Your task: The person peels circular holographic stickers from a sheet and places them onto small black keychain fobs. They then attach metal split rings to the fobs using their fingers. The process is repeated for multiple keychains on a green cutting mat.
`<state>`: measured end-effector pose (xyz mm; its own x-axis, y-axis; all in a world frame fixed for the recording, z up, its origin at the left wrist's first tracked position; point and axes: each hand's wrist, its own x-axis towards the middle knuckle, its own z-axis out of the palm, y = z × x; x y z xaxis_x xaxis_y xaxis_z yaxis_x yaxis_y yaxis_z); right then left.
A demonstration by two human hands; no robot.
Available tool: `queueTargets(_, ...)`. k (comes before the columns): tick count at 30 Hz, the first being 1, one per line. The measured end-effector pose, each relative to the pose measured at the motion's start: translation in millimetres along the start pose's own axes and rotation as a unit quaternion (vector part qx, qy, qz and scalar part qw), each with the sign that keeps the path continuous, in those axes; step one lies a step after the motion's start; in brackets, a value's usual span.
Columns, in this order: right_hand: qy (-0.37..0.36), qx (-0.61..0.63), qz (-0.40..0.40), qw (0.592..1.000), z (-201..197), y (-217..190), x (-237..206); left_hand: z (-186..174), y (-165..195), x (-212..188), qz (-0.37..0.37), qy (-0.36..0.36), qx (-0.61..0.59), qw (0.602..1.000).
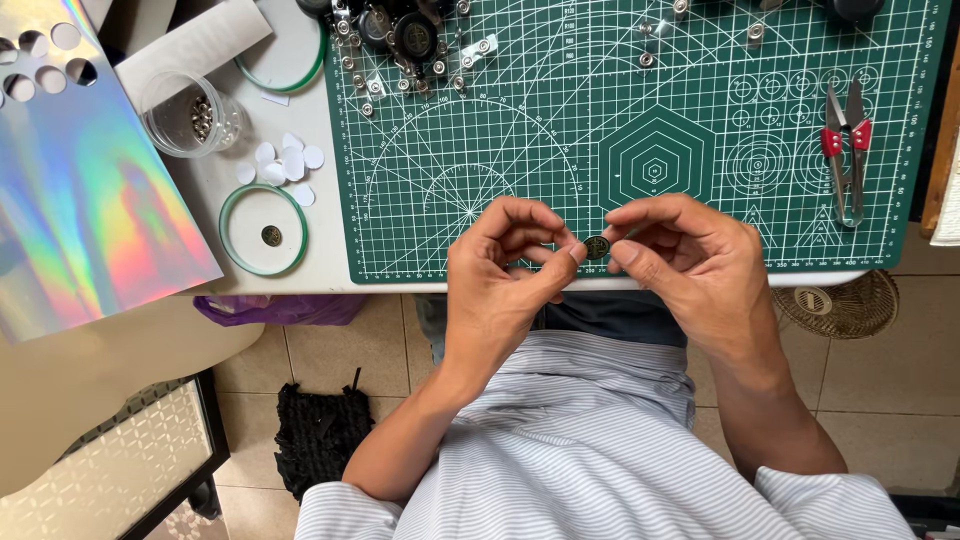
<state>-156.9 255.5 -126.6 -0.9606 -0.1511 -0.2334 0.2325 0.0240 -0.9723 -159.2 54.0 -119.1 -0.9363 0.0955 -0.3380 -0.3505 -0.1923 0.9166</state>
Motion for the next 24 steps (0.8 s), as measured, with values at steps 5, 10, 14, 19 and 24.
queueTargets(5,0.005,-0.059,0.009,0.998,4,-4,5,-5,7,1,0.029,-0.015,0.047,0.998)
queueTargets(10,0.066,-0.037,-0.039,0.996,13,-2,2,-5,6,2,0.023,-0.016,0.027,0.999)
queueTargets(14,0.093,-0.05,-0.107,0.989,21,3,-4,-1,-4,1,-0.016,-0.044,-0.07,0.996)
queueTargets(19,0.094,-0.089,-0.2,0.971,27,16,-7,-2,-20,4,-0.062,-0.069,-0.181,0.979)
queueTargets(24,0.094,-0.066,-0.212,0.97,27,22,-8,-3,-26,3,-0.049,-0.074,-0.2,0.976)
